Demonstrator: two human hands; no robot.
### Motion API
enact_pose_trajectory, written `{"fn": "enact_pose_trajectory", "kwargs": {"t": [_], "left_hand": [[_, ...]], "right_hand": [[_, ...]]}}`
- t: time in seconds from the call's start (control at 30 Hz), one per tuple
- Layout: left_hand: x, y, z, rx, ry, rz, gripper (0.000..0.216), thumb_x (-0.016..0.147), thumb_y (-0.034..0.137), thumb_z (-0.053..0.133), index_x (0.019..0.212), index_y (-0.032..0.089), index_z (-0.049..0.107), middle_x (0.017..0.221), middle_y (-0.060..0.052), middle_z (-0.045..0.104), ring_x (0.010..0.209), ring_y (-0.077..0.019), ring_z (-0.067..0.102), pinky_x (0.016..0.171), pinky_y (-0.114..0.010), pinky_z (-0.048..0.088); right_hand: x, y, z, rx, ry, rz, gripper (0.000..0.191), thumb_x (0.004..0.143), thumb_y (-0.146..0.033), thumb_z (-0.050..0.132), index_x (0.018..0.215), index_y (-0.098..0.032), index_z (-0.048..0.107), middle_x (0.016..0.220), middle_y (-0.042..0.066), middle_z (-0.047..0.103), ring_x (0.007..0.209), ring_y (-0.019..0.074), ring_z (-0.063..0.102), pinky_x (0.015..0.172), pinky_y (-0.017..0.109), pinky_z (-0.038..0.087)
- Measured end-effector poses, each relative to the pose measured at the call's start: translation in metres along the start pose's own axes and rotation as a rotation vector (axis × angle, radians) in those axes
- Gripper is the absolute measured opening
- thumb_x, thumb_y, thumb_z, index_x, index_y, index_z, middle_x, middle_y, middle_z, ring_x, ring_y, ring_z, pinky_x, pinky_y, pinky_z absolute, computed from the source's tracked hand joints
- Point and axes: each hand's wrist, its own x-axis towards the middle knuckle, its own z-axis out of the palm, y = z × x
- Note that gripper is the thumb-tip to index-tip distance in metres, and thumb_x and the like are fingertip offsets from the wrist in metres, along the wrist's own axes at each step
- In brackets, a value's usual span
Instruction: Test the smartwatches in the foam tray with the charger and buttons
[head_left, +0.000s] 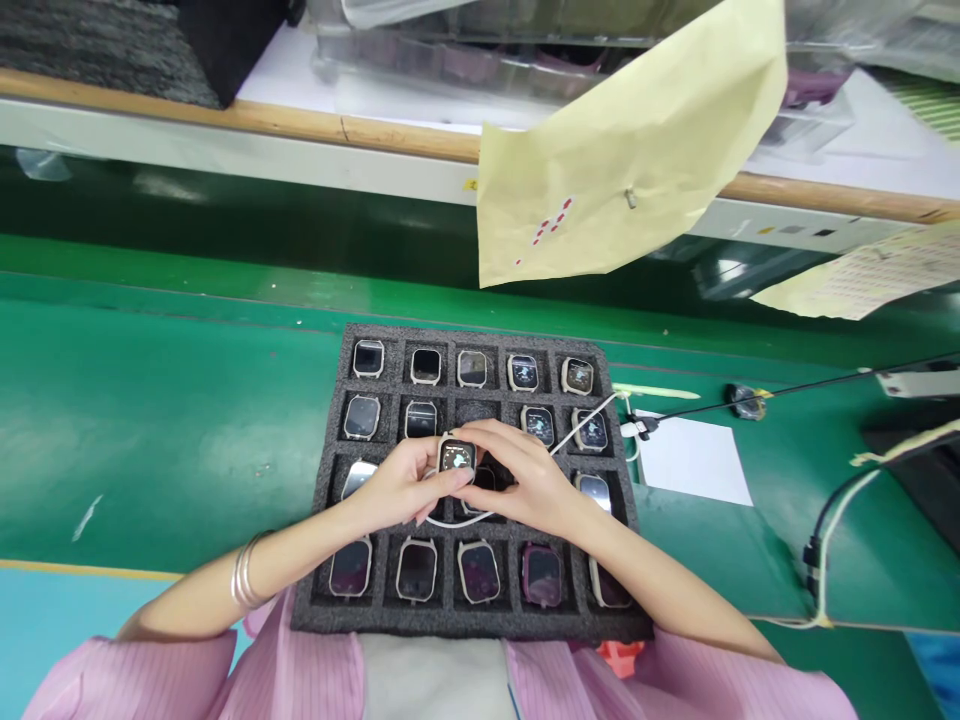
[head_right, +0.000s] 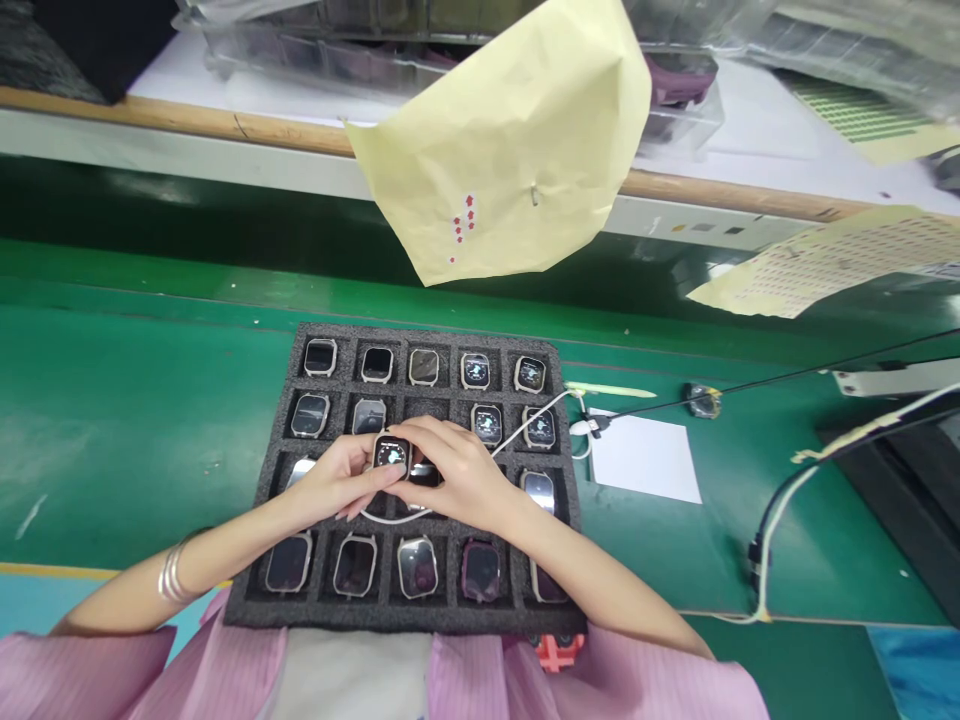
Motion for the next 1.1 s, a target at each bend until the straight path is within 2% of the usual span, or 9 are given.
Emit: {"fn": "enact_pose_trajectory", "kwargs": {"t": [0.47, 0.63, 0.9, 1.1], "left_hand": [[0.001, 0.000, 0.001, 0.006, 0.003, 0.008, 0.037, 0.081, 0.051, 0.065, 0.084, 0.016, 0.053, 0.041, 0.012, 0.040, 0.028, -0.0044, 0.032, 0.029, -0.016, 0.018], [0.001, -0.002, 0.002, 0.036, 0.033, 0.044, 0.042, 0.079, 0.053, 0.067, 0.089, 0.013, 0.057, 0.047, 0.011, 0.041, 0.031, -0.0038, 0.033, 0.031, -0.016, 0.024], [-0.002, -0.011, 0.001, 0.081, 0.027, 0.073, 0.030, 0.085, 0.044, 0.063, 0.086, 0.015, 0.055, 0.055, 0.009, 0.041, 0.037, -0.0035, 0.032, 0.035, -0.018, 0.022], [-0.002, -0.014, 0.002, 0.113, 0.056, 0.103, 0.032, 0.084, 0.046, 0.064, 0.085, 0.014, 0.057, 0.058, 0.008, 0.042, 0.041, -0.0046, 0.031, 0.040, -0.020, 0.024]], "right_hand": [[0.001, -0.001, -0.001, -0.031, 0.002, -0.002, 0.039, 0.090, -0.039, 0.065, 0.121, -0.017, 0.058, 0.108, 0.013, 0.069, 0.095, 0.0253, 0.068, 0.077, 0.041, 0.058], [0.001, -0.001, -0.002, -0.023, 0.000, -0.016, 0.041, 0.088, -0.037, 0.069, 0.122, -0.017, 0.058, 0.108, 0.012, 0.069, 0.096, 0.0245, 0.068, 0.078, 0.039, 0.058], [-0.004, 0.000, -0.001, -0.079, -0.011, -0.068, 0.042, 0.088, -0.037, 0.068, 0.124, -0.018, 0.057, 0.109, 0.012, 0.069, 0.097, 0.0254, 0.068, 0.079, 0.041, 0.058], [-0.007, 0.001, 0.002, -0.069, 0.021, -0.079, 0.041, 0.086, -0.034, 0.071, 0.121, -0.016, 0.059, 0.110, 0.013, 0.069, 0.098, 0.0262, 0.067, 0.081, 0.042, 0.057]]}}
